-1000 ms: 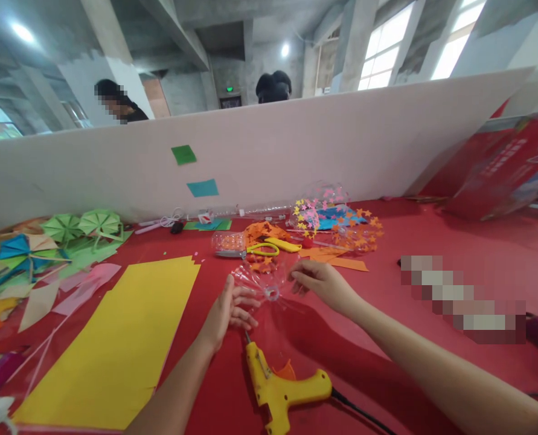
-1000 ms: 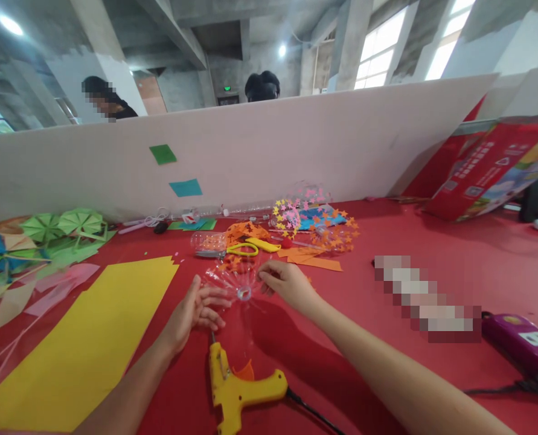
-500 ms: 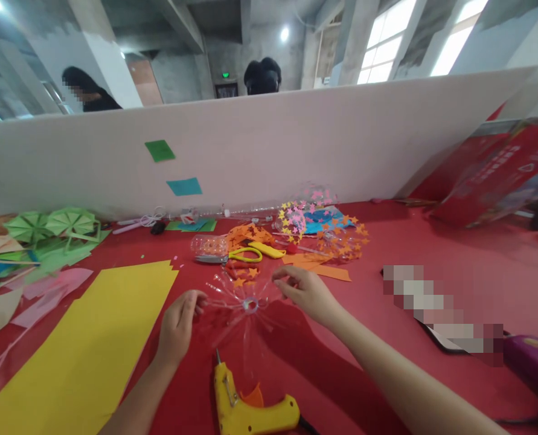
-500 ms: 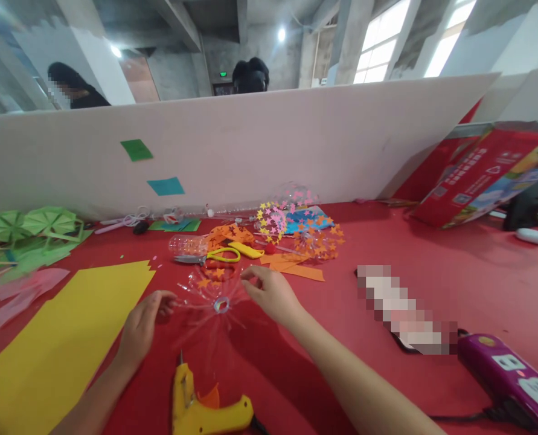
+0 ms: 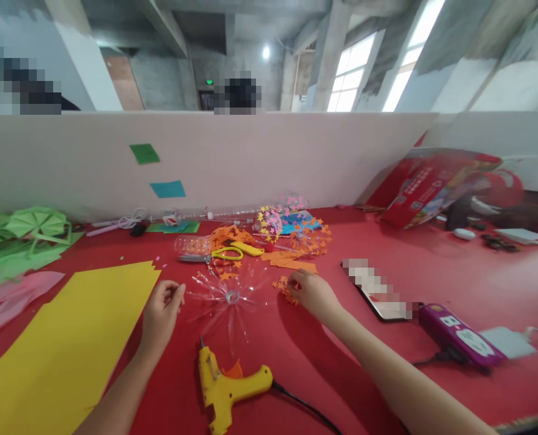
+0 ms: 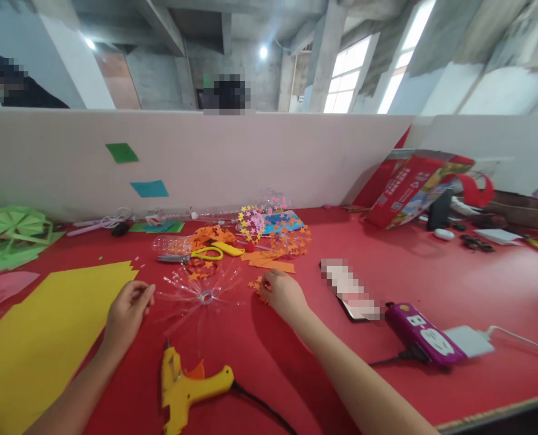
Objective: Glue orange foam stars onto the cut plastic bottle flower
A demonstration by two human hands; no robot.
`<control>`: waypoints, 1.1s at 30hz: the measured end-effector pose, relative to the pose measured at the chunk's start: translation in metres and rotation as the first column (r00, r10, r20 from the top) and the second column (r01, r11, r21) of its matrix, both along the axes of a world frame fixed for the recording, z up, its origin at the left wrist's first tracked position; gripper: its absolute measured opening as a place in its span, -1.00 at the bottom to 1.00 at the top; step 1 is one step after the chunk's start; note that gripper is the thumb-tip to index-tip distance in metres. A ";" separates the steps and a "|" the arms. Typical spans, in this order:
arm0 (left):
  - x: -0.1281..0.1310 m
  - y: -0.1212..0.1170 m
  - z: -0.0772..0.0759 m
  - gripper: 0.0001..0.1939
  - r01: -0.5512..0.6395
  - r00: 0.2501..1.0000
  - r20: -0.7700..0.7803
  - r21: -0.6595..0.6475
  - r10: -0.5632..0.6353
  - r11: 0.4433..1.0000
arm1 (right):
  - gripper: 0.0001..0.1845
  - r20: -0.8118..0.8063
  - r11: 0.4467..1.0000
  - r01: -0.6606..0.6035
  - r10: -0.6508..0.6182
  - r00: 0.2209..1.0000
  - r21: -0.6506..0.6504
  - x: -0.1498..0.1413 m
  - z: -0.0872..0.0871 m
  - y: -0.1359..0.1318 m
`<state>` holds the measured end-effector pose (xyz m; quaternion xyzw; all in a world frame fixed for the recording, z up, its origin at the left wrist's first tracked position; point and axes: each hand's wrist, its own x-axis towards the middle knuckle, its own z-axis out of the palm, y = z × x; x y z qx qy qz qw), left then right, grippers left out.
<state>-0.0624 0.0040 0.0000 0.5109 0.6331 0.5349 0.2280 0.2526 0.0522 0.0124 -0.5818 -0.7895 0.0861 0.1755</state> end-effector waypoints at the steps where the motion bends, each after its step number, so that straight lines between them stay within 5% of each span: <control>1: 0.002 -0.001 0.000 -0.73 0.014 1.000 0.006 0.002 -0.014 1.000 | -0.86 0.030 1.000 -0.006 0.005 1.000 0.024 -0.002 -0.003 -0.004; 13: 0.018 -0.010 0.012 -0.62 0.067 0.997 0.042 0.109 -0.072 0.992 | -0.84 0.342 0.982 -0.157 0.111 0.933 0.108 -0.039 -0.008 0.007; 19: 0.020 -0.013 0.012 -0.55 0.083 0.997 -0.001 0.087 -0.083 0.993 | -0.67 0.250 0.984 -0.081 0.038 0.967 0.162 -0.038 -0.020 0.007; 23: 0.022 -0.011 0.011 -0.76 0.036 0.997 0.065 0.216 -0.051 0.976 | -0.72 0.062 0.973 0.034 -0.049 0.997 0.230 -0.033 -0.020 0.006; 28: 0.031 -0.023 0.025 -0.89 0.159 0.987 -0.081 0.357 -0.139 0.921 | -0.79 -0.245 0.953 0.113 -0.043 0.969 0.281 -0.027 0.016 -0.012; 33: 0.054 -0.042 0.051 -0.87 0.476 0.871 -0.250 0.227 -0.422 0.849 | -0.82 -0.419 0.967 -0.102 0.195 0.887 0.234 -0.043 0.062 -0.060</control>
